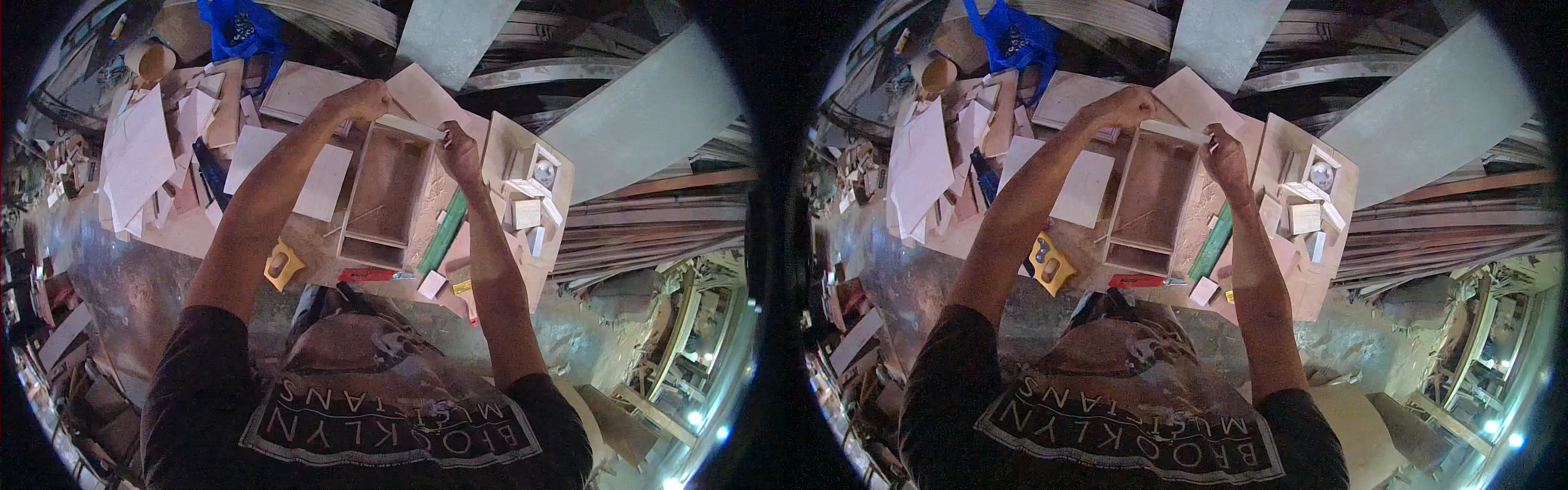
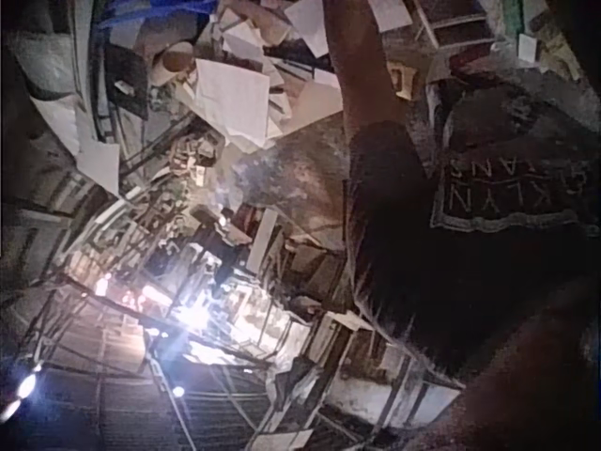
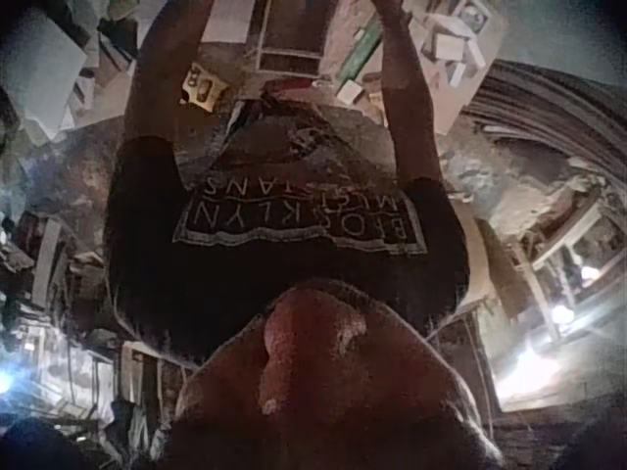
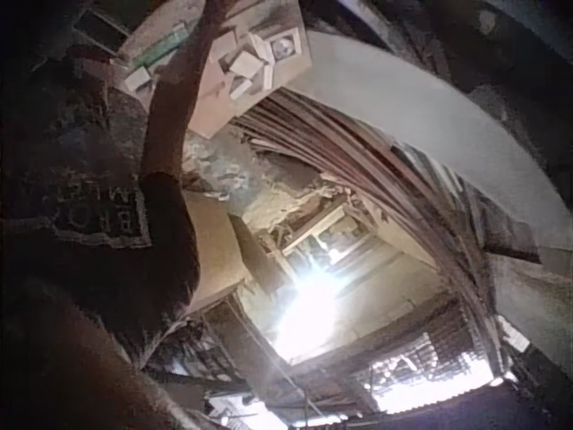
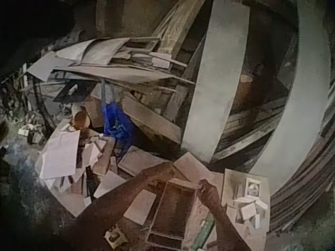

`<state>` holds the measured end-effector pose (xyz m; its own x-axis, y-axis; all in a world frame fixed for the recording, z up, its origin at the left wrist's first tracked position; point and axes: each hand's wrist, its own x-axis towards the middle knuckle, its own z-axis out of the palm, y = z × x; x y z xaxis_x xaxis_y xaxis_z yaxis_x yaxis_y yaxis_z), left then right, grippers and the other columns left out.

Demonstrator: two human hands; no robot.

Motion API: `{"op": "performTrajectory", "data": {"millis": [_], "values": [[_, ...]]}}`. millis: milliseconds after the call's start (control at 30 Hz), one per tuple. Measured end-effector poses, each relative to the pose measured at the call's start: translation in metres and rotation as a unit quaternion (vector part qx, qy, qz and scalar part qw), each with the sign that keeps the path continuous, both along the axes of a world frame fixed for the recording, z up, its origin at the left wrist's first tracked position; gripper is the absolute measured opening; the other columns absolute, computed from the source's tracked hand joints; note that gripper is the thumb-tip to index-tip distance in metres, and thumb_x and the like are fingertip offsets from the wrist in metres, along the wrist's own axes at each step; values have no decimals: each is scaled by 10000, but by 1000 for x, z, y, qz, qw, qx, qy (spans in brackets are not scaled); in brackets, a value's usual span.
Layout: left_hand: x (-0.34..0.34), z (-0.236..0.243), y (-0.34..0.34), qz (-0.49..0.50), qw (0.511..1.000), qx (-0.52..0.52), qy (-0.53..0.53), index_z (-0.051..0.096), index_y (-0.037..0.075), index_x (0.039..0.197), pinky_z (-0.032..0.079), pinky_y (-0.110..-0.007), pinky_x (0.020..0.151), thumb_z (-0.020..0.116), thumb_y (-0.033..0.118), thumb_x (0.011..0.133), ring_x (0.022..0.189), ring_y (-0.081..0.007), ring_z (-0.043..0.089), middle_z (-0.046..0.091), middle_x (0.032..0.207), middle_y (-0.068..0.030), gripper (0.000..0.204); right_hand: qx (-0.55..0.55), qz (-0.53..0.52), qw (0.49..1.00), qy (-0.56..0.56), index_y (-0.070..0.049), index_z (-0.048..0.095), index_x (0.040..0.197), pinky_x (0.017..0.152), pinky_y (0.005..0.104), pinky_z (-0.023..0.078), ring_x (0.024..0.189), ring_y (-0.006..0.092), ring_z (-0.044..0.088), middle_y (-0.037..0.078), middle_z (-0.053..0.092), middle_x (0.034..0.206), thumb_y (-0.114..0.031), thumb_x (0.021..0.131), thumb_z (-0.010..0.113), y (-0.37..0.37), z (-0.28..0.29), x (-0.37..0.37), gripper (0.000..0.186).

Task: Assemble and check the fit of wooden box components.

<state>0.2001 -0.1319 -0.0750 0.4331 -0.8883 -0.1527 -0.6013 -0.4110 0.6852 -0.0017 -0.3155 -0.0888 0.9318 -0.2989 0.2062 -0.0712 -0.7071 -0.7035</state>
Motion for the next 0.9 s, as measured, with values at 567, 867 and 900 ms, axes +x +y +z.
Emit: {"op": "performTrajectory", "data": {"millis": [567,867,900], "values": [[5,2,-2,12,999,-17,31,677,0,849,484,-369,657,657,147,820,697,-201,606,646,757,-144,151,-16,-20,1000,5,-61,552,1024,580,360,535,630,264,676,136,644,728,-33,778,647,-3,7,5,265],[0,23,-7,-6,1000,6,22,691,1,869,489,-369,653,623,128,829,677,-189,615,663,739,-150,150,7,-14,1000,-8,-61,562,1015,585,350,536,647,252,681,134,639,721,-43,790,646,-8,7,5,241],[0,23,-5,2,999,19,41,705,2,929,506,-359,700,634,129,839,751,-185,649,697,807,-144,171,6,-15,1000,-8,-61,562,1015,585,350,536,647,252,681,134,639,721,-43,790,646,-7,6,6,241]]}}
